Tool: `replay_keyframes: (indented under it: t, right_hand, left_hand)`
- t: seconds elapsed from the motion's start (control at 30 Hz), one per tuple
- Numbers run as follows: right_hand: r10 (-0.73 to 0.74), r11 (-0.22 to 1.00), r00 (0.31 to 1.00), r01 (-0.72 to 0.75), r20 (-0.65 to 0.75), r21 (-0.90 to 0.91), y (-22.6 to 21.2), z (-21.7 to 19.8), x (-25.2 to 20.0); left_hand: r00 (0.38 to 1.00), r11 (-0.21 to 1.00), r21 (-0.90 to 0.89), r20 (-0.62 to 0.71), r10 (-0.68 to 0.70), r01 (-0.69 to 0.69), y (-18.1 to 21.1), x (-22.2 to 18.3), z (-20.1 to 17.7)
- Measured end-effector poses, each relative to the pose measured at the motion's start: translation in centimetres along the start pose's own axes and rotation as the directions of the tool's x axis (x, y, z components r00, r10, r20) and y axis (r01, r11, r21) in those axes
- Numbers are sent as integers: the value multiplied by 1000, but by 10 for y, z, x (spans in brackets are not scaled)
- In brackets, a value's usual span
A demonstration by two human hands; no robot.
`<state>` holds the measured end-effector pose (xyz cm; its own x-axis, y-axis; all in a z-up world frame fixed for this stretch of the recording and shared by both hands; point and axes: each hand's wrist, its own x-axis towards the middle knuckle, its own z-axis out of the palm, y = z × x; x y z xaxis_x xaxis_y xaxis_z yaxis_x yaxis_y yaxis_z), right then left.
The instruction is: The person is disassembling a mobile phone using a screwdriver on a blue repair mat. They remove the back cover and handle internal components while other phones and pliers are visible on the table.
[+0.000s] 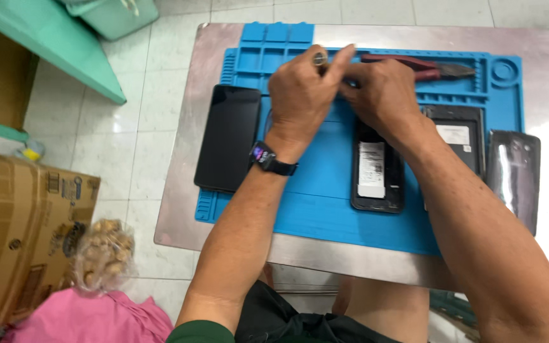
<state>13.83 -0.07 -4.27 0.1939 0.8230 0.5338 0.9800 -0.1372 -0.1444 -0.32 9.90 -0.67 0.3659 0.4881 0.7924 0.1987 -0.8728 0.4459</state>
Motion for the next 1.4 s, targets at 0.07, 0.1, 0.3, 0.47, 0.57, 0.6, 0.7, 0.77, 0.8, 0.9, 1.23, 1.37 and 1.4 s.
replay_keyframes:
  t: [0.07,0.1,0.3,0.47,0.57,0.6,0.7,0.77,0.8,0.9,1.23,1.37,1.4]
  right_hand:
    - [60,998,998,-60,37,-3,1,1,0]
    - [47,999,998,-47,44,-7,3,3,0]
    - [236,968,922,-252,306,14,-14,-21,14]
    - [272,853,890,-399,367,335,-14,-31,24]
    - [443,656,783,-615,437,436,-43,-66,29]
    - [443,659,784,-614,435,434,-38,-67,26]
    - [506,648,804,-594,312,477,-27,-78,2]
    - [530,711,815,-577,234,401,-22,-94,-30]
    - [547,700,806,-589,228,403,-13,-92,-45]
    - [503,751,854,-507,129,424,7,-88,-96]
    - [308,906,919,-363,247,220,16,-99,-112]
    - [300,933,936,-328,182,151,32,-77,-118]
    - [312,927,933,-340,179,156,34,-75,-120]
  left_hand:
    - [1000,1000,-6,-26,14,-14,2,2,1]
    - [999,1000,-4,-37,4,-4,2,2,-1]
    - [994,1000,-21,-107,-14,12,3,10,-13]
    - [978,982,-102,-119,-171,159,4,13,-27]
    - [983,980,-154,-119,-142,123,3,14,-32]
    - [982,980,-157,-122,-143,123,4,15,-35]
    - [983,952,-259,-38,-180,164,10,19,-48]
    - [972,855,-467,164,-169,227,20,20,-62]
    - [971,853,-471,181,-156,225,23,20,-68]
    - [882,814,-509,471,-9,280,46,9,-91]
    - [549,868,-243,835,-40,432,123,-33,-111]
    - [611,936,-189,791,-35,298,129,-45,-92]
    - [602,938,-186,798,-29,293,131,-45,-90]
